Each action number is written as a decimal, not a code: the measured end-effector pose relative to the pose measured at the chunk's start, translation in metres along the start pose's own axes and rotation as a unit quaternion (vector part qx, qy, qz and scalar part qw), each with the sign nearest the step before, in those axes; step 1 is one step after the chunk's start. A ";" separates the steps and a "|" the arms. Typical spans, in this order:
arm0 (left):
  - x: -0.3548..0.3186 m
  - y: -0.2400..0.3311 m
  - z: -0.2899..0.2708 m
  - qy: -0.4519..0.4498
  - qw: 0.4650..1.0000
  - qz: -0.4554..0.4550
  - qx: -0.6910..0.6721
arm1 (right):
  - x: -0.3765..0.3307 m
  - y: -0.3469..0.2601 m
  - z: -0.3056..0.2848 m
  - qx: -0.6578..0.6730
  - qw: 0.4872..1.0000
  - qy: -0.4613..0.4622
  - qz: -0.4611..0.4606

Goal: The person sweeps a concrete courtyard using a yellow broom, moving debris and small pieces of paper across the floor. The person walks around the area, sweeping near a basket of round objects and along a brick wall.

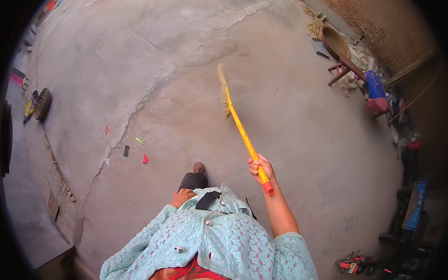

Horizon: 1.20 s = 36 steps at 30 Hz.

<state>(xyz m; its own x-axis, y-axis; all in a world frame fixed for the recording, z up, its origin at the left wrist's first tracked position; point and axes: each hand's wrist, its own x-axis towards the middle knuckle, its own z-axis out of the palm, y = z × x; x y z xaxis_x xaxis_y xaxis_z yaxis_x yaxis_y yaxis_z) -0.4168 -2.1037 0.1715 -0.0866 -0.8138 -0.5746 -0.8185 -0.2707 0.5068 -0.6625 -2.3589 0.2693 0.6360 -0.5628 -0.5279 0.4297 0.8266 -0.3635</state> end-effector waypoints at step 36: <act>0.123 0.058 -0.075 -0.008 0.966 -0.199 -0.164 | 0.261 -0.118 0.029 0.259 0.933 -0.111 0.226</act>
<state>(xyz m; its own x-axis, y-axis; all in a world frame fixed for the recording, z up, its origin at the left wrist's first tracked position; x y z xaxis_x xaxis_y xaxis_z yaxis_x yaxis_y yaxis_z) -0.4323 -2.2580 0.1784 0.1868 -0.6041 -0.7747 -0.5648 -0.7113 0.4185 -0.5283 -2.6029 0.1967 0.9195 -0.1884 -0.3451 0.3003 0.9031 0.3070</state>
